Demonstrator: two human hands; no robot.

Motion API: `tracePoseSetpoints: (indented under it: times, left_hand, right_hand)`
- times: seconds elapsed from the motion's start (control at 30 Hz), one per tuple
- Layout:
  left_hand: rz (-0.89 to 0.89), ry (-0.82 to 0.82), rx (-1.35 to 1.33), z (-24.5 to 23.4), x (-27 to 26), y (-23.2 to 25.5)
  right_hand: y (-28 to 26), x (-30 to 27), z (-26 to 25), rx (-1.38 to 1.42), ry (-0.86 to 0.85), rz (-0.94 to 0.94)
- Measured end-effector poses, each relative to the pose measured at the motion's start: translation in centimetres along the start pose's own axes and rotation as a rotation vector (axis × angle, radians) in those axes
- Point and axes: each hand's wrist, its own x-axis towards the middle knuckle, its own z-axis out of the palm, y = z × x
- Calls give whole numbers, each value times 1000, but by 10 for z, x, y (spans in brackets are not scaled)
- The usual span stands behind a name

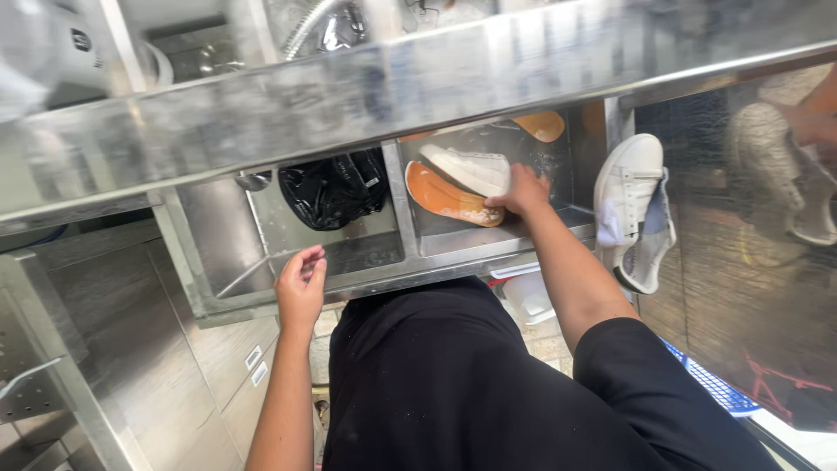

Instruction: The person cleans a shoe in a metal sink by scrubbing the upper and sole with different brushes and rinsing it with a pressurized water hose.

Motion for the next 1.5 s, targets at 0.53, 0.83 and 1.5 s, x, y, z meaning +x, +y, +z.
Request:
tracePoseSetpoints:
  times: [0.53,0.83,1.5]
  left_hand:
    - [-350,-492,-373,192,24,52]
    - [-772,-455,-960,255,26,89]
    - [-236,-132,-52,165,10,180]
  right_hand:
    - [-29,-69,-86,139,244,-453]
    - [-2,-95,-89,838,-98,-511]
    - [29,-62,-42,-429,776,-338]
